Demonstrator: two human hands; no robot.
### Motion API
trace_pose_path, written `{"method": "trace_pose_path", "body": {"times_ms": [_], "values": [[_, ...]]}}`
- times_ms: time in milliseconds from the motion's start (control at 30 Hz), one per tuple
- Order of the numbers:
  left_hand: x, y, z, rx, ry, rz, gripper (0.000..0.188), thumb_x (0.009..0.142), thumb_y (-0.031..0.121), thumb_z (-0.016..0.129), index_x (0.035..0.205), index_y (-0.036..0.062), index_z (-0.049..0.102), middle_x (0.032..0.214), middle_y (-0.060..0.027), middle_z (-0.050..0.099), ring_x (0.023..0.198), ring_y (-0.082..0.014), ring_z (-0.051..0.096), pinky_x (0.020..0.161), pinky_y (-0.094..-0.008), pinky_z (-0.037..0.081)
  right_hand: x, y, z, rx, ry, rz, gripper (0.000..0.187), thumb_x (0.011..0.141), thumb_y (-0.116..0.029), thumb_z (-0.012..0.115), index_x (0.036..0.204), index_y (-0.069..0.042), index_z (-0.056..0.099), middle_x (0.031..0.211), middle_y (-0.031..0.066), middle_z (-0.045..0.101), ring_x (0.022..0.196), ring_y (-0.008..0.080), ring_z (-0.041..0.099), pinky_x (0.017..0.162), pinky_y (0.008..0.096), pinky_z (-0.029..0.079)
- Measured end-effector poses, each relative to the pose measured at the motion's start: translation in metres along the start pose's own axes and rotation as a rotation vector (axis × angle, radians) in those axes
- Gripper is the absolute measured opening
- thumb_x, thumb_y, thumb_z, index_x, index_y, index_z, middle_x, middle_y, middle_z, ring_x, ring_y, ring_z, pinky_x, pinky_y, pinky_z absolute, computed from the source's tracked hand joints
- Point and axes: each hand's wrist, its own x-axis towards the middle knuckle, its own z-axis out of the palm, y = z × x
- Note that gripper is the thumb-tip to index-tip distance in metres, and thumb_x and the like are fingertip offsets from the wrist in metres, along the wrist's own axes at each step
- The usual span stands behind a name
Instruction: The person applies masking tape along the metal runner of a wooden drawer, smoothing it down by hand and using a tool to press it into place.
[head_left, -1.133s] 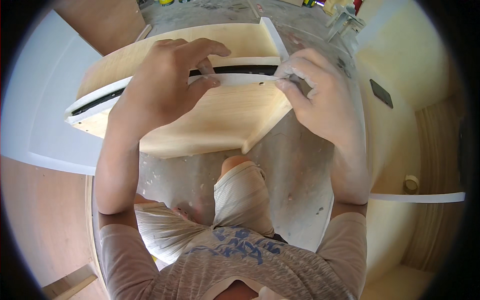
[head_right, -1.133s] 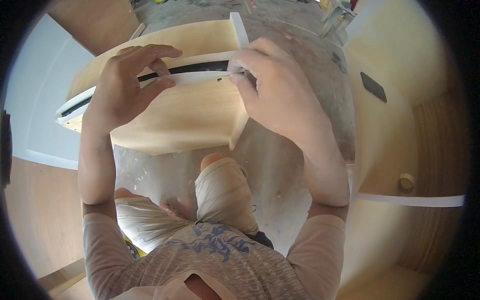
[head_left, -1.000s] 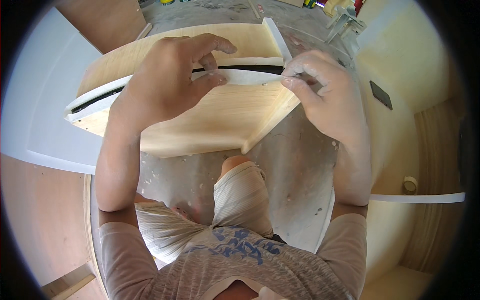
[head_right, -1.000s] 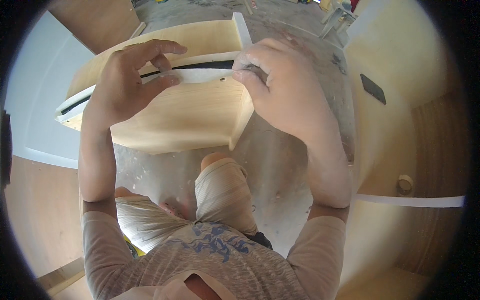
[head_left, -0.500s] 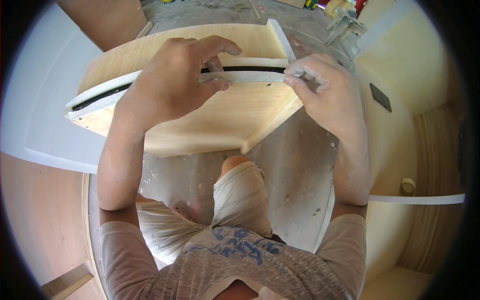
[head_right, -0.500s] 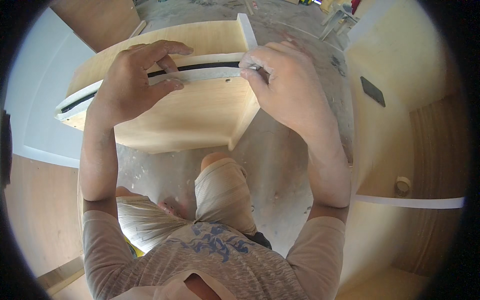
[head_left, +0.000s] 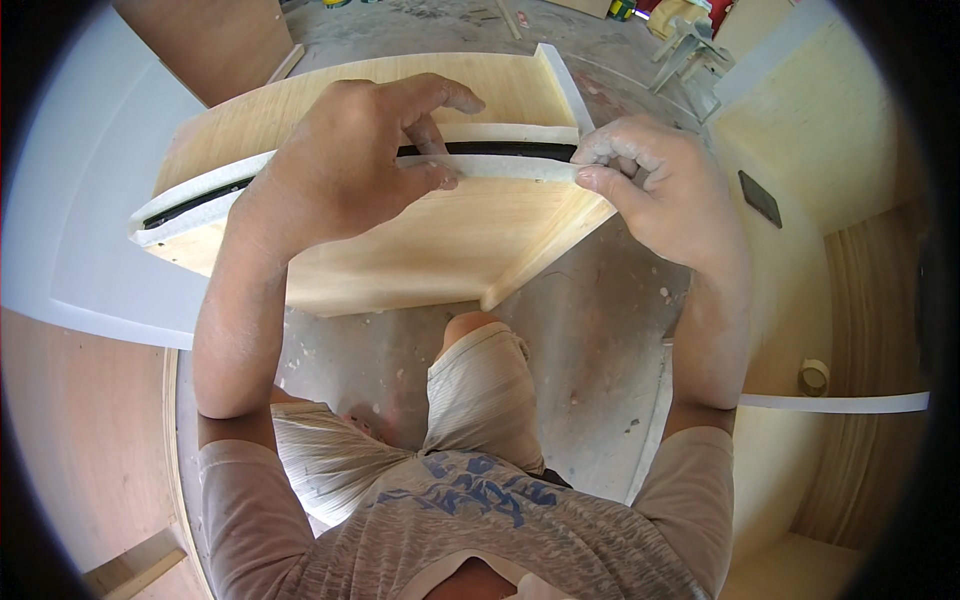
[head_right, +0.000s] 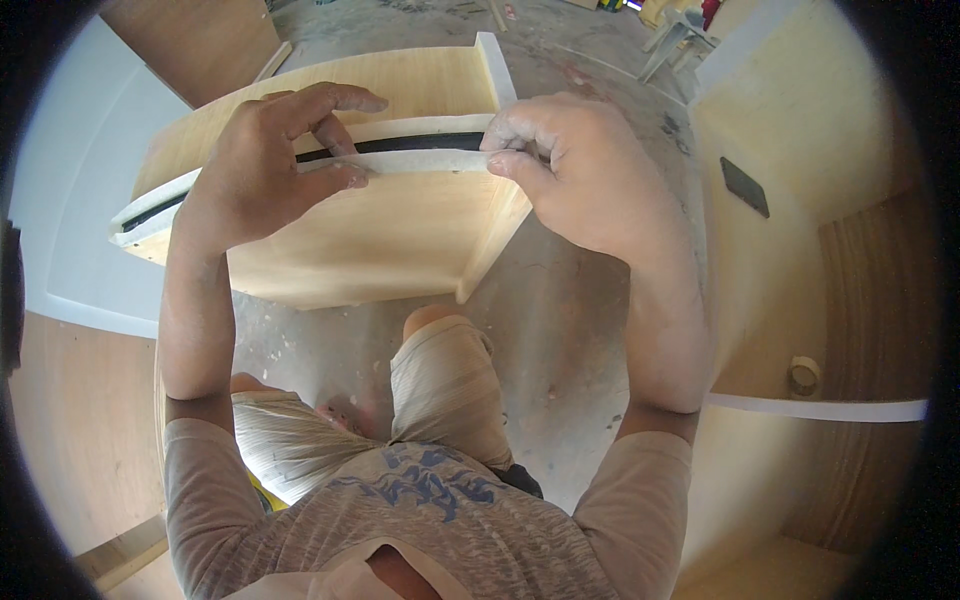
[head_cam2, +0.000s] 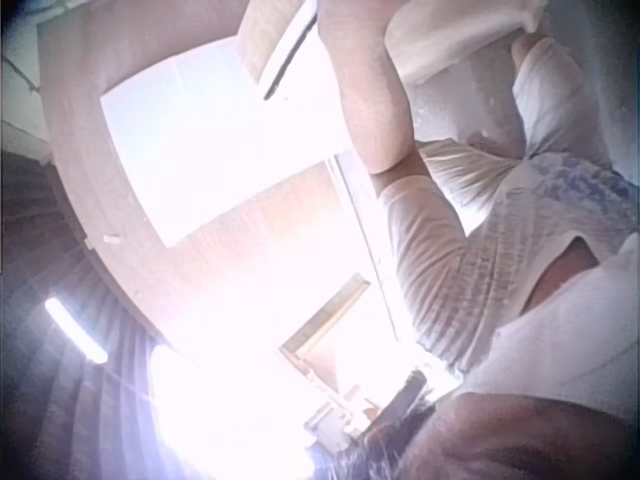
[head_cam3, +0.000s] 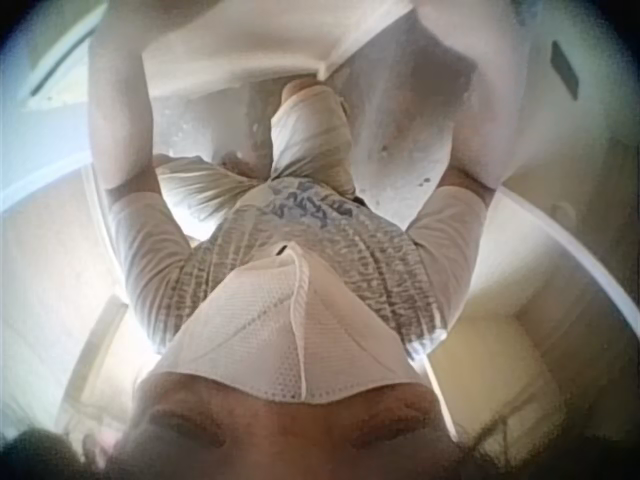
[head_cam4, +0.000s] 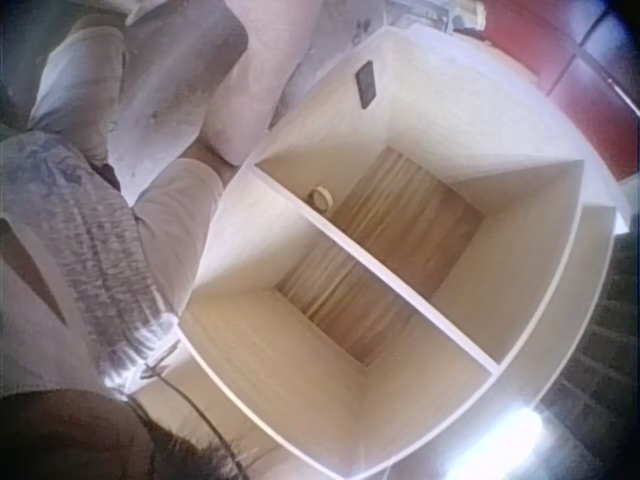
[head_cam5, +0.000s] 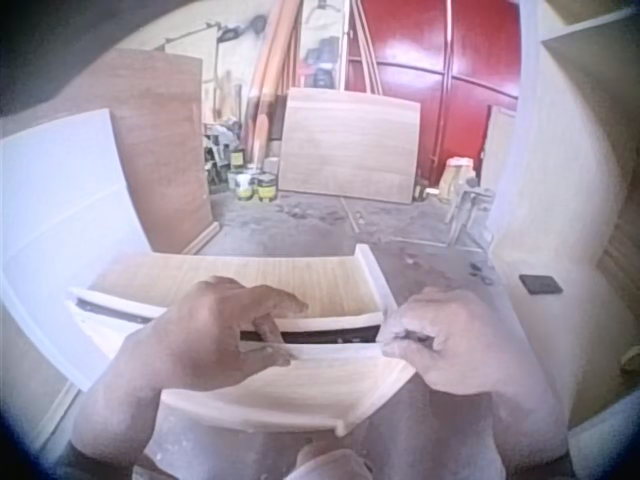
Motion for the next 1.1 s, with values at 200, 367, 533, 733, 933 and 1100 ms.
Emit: {"method": "trace_pose_path", "body": {"times_ms": [200,367,533,733,933,1100], "values": [[0.000,0.000,0.001,0.006,-0.002,0.006,0.053,0.064,0.000,0.077,0.115,0.0109,0.066,0.078,-0.0067,0.066,0.077,-0.0175,0.063,0.073,-0.0296,0.049,0.001,-0.002,0.005,-0.125,0.116,-0.128,0.006,0.077,-0.004,0.066,0.083,-0.002,0.064,0.072,0.0111,0.063,0.069,0.0255,0.060,0.075,0.0371,0.046],[-0.001,-0.004,0.002,0.018,0.028,0.079,0.052,0.064,-0.001,0.076,0.114,0.0101,0.065,0.077,-0.0069,0.066,0.078,-0.0192,0.064,0.073,-0.0304,0.049,0.002,0.000,0.005,-0.167,0.078,-0.130,0.010,0.076,-0.003,0.070,0.085,-0.003,0.066,0.079,0.0057,0.063,0.067,0.0156,0.053,0.064,0.0284,0.045],[0.000,-0.005,0.003,-0.010,0.022,0.100,0.051,0.065,0.002,0.074,0.115,0.0094,0.063,0.077,-0.0076,0.064,0.078,-0.0238,0.062,0.076,-0.0348,0.047,0.004,-0.006,0.001,-0.155,0.046,-0.078,0.009,0.075,-0.004,0.067,0.083,-0.001,0.064,0.074,0.0116,0.064,0.069,0.0267,0.060,0.074,0.0367,0.047],[0.002,0.002,0.011,0.191,0.077,0.217,0.052,0.068,0.003,0.071,0.118,0.0104,0.060,0.079,-0.0084,0.065,0.078,-0.0275,0.061,0.082,-0.0383,0.046,0.004,-0.018,0.003,-0.250,0.149,0.013,0.028,0.073,-0.006,0.071,0.100,-0.004,0.062,0.093,0.0111,0.063,0.086,0.0303,0.059,0.081,0.0387,0.046],[0.016,0.015,0.034,0.231,0.049,0.195,0.054,0.069,0.001,0.069,0.120,0.0125,0.056,0.080,-0.0093,0.066,0.083,-0.0317,0.063,0.087,-0.0416,0.044,0.011,-0.018,0.005,-0.424,0.157,-0.242,0.049,0.070,-0.008,0.074,0.116,-0.008,0.057,0.109,0.0111,0.061,0.100,0.0306,0.058,0.086,0.0398,0.046],[0.016,0.010,0.046,0.141,0.116,0.223,0.053,0.069,-0.002,0.063,0.119,0.0100,0.051,0.094,-0.0138,0.065,0.089,-0.0337,0.062,0.086,-0.0428,0.044,0.021,-0.013,0.016,-0.154,0.096,-0.107,0.061,0.071,-0.011,0.073,0.127,-0.009,0.048,0.104,0.0097,0.062,0.098,0.0312,0.060,0.080,0.0401,0.050]]}}
